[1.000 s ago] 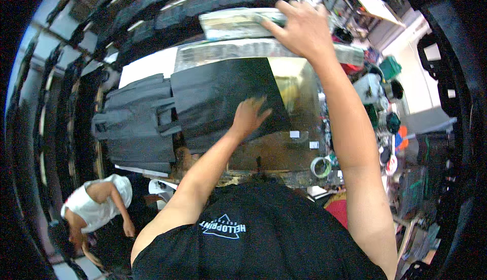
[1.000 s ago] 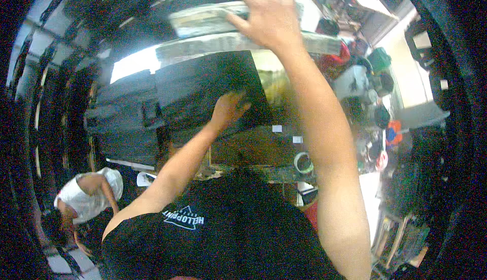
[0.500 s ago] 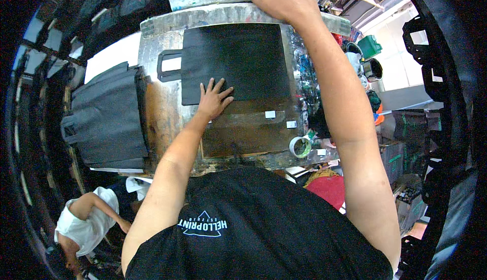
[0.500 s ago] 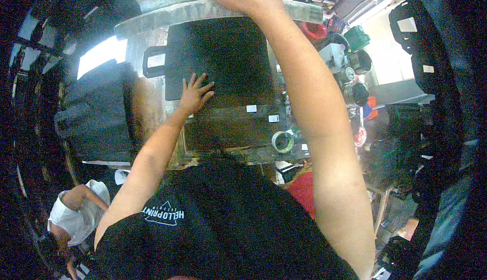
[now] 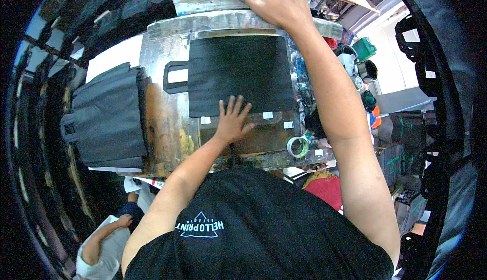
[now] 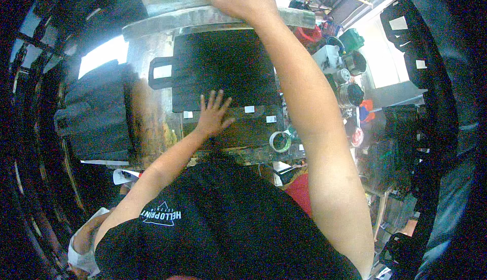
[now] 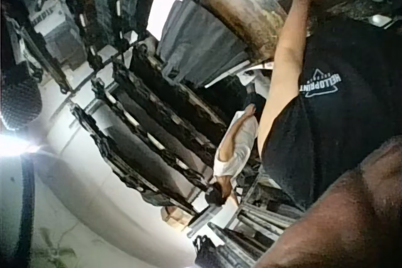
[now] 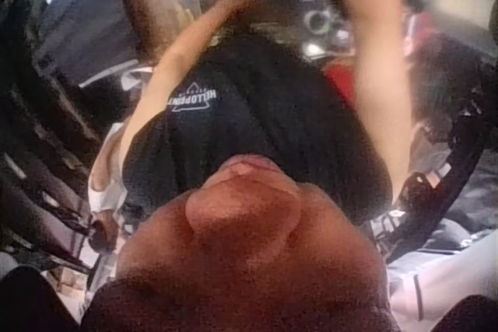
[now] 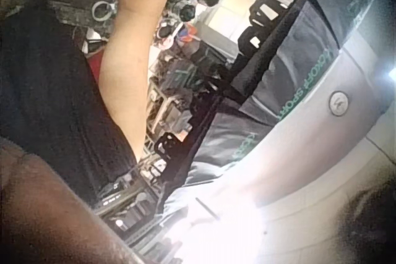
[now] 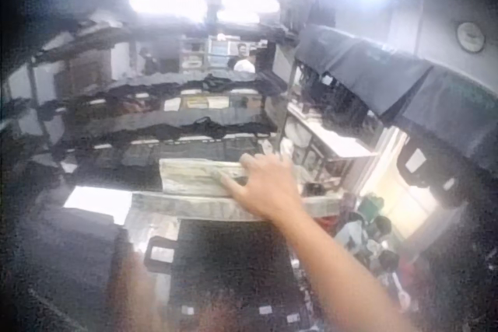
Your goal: The person uses a squeegee to spread ink across a screen printing frame onto a bag, lifts the frame, and moves the bag to a stack.
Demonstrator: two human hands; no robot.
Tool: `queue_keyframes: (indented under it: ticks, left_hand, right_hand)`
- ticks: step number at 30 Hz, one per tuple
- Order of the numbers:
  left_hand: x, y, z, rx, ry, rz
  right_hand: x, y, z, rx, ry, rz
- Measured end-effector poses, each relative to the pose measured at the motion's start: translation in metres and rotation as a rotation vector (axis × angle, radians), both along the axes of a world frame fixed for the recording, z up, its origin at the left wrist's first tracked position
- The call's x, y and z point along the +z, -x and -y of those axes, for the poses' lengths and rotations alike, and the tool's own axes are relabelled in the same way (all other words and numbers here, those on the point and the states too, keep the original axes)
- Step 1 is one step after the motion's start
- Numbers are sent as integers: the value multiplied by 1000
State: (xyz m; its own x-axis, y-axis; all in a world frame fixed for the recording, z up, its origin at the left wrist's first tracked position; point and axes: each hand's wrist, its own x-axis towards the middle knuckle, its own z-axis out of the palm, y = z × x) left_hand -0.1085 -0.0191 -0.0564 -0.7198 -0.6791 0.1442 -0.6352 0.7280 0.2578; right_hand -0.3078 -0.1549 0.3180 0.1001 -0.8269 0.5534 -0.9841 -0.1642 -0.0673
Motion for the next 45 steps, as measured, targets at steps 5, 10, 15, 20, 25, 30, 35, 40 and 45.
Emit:
queue_keyframes:
  ticks: [5, 10, 15, 20, 25, 30, 35, 40, 45]
  left_hand:
    - [-1, 2, -27, 6, -64, 18]
    - [49, -2, 2, 199, -235, -233]
    - [174, -48, 57, 119, -949, -1583]
    - [193, -100, 21, 396, -1427, -1788]
    - [83, -111, -19, 828, -1522, -1500]
    - [54, -114, -20, 923, -1547, -1373]
    - [54, -114, -20, 917, -1542, -1369]
    - [48, -115, -17, 894, -1596, -1349]
    - [41, -119, -22, 880, -1568, -1328]
  right_hand:
    - [-9, -6, 1, -17, 17, 9]
    - [-33, 4, 4, -63, 112, -148]
    - [-60, 3, -30, -39, 72, -96]
    - [-135, -11, -116, 60, -227, -151]
    - [-228, -17, -138, 26, -506, -163]
    - [-239, -7, -111, -17, -621, -76]
    - [-221, 0, -110, 63, -668, -71]
    - [-249, -30, -135, 43, -660, -125]
    - [-268, -36, -132, 1, -463, -152]
